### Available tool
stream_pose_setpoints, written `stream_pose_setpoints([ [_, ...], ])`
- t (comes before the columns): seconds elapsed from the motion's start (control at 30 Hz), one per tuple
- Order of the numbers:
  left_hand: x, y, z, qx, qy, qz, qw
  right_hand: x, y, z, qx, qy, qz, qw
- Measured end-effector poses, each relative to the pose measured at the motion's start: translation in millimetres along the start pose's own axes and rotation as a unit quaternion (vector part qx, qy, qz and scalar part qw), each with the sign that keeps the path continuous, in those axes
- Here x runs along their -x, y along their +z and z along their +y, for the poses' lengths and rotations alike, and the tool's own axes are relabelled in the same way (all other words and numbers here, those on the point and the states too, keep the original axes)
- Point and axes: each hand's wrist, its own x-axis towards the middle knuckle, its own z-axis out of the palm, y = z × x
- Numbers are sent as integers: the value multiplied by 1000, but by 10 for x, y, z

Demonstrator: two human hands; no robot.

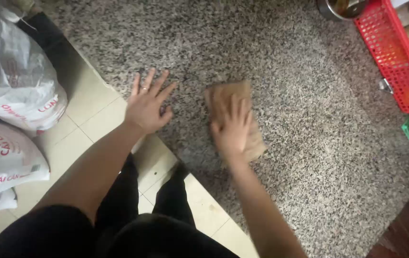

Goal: Wiping down a kitchen countertop with a damp cloth.

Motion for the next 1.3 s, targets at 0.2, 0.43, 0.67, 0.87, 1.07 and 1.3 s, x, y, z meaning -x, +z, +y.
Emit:
stream_pose_setpoints([
  [0.2,11,83,-53,65,18,5,998,681,-169,-1133,-67,6,-46,997],
  [0.43,-201,109,-381,131,44,-1,990,644,22,-1253,-80,28,-6,996],
  [0.67,-779,-491,-1472,64,111,121,984,535,-117,-1239,-100,27,-11,995],
  [0.87,-1154,-291,-2099,-67,89,3,994,-216,-193,-787,-69,-16,-49,996],
  [1.07,-1116,-683,-1911,-11,34,-63,997,-1110,-34,-231,-108,-2,15,994],
  [1.3,-1162,-792,-1857,13,42,-46,998,-2027,32,275,-82,17,49,995],
])
